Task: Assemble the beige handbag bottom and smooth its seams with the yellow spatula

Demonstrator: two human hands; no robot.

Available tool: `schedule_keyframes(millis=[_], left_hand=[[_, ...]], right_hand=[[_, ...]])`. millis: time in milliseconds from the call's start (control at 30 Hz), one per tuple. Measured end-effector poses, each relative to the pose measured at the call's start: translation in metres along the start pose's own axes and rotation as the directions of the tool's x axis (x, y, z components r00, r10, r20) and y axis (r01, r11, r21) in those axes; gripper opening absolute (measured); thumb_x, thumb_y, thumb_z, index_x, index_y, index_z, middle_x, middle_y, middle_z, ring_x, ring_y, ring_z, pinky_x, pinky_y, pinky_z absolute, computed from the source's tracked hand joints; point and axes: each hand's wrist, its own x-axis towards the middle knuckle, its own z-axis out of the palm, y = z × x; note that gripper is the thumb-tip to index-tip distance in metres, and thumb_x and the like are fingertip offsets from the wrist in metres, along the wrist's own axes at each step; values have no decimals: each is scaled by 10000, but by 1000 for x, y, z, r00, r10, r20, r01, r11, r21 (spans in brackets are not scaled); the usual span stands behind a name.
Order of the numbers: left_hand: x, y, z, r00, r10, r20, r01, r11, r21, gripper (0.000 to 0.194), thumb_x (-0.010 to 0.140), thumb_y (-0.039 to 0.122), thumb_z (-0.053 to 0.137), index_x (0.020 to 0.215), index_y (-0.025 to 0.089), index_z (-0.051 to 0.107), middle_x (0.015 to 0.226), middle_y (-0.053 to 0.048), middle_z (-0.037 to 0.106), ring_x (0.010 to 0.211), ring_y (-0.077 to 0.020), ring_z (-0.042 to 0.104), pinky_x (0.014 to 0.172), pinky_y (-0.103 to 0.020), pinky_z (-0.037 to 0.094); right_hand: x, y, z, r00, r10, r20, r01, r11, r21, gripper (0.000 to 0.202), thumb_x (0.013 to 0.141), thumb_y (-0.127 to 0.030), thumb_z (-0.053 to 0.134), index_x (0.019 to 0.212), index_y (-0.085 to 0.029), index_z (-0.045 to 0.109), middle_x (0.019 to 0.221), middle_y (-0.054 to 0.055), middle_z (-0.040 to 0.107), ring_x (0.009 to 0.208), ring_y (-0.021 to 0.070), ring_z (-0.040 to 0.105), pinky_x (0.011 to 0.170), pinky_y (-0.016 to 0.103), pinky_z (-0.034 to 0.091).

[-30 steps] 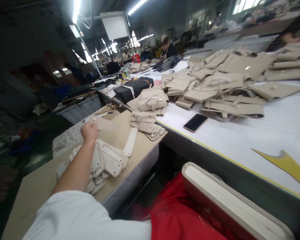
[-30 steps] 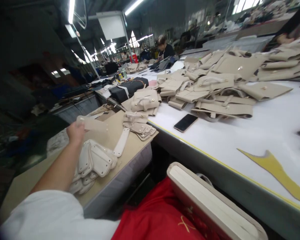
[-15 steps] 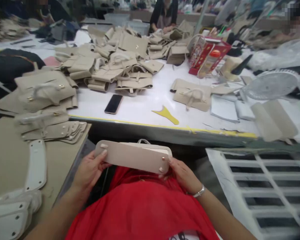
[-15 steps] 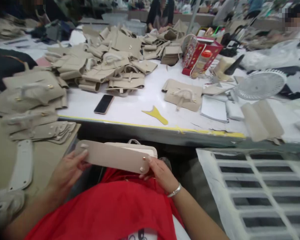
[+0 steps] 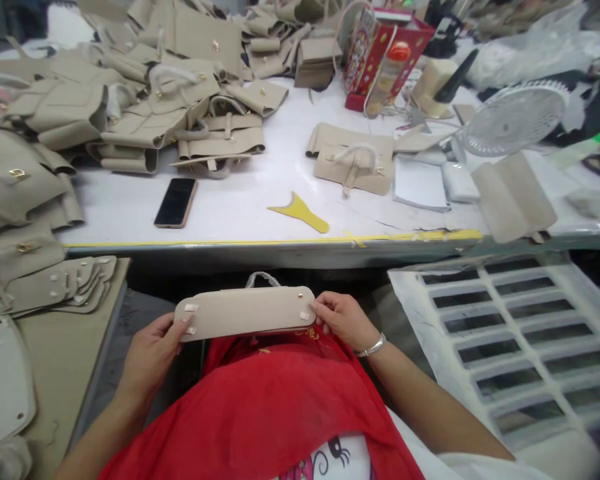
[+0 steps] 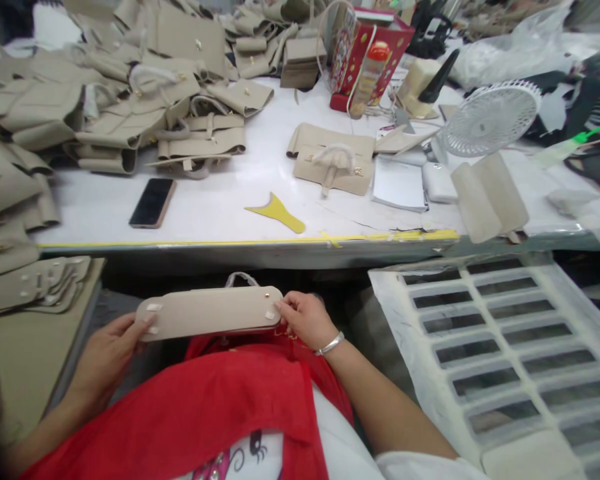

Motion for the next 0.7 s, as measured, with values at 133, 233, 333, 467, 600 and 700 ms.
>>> schedule_keyframes(millis=[133, 233, 333, 467, 600, 700], left_hand=[[9, 0, 0, 997, -32, 73, 28, 998, 56, 407, 674, 536, 618, 811, 153, 636, 676, 6, 598, 583, -119, 492, 473, -177, 358], [14, 0, 1, 995, -50, 91, 44, 997, 63, 401, 675, 539, 612, 769, 149, 616, 607, 24, 549, 515, -97, 423, 456, -179, 317], [16, 1, 2, 993, -55, 107, 50, 997, 54, 395, 671, 543, 610, 730, 153, 593, 545, 47, 489, 474, -82, 368, 440, -180, 275], [17, 3, 3, 992, -50, 115, 38, 994, 102, 400, 677, 556, 593, 704, 158, 572, 541, 49, 477, 475, -83, 373, 448, -188, 277], [22, 0, -3, 995, 28, 91, -58, 932, 358, 421, 705, 580, 543, 749, 164, 586, 609, 17, 538, 545, -127, 479, 509, -222, 354], [25, 2, -5, 976, 217, -10, -173, 804, 569, 534, 687, 584, 564, 999, 150, 562, 798, -46, 596, 665, -188, 553, 596, -284, 429]], right_hand=[[6, 5, -7, 1000, 1, 2, -1, 994, -113, 297, 793, -404, 518, 621, -161, 516, 515, -24, 550, 380, 59, 454, 380, 171, 325], [8, 7, -8, 1000, 4, 10, -2, 987, -163, 294, 789, -401, 517, 620, -160, 527, 505, -23, 548, 387, 65, 456, 391, 179, 314], [8, 8, -8, 1000, -2, 12, 5, 981, -193, 296, 788, -409, 512, 630, -160, 541, 506, -22, 555, 395, 68, 456, 406, 184, 310], [8, 6, -8, 1000, -3, 0, 3, 966, -258, 299, 785, -412, 512, 633, -159, 558, 510, -17, 567, 412, 73, 455, 421, 190, 301], [7, 3, -9, 1000, -20, -15, 14, 943, -331, 291, 782, -394, 526, 626, -156, 584, 519, -12, 572, 445, 79, 460, 440, 195, 299], [7, 2, -9, 999, -31, -13, 25, 935, -354, 280, 781, -382, 536, 629, -156, 600, 513, -13, 568, 455, 78, 460, 443, 194, 291]])
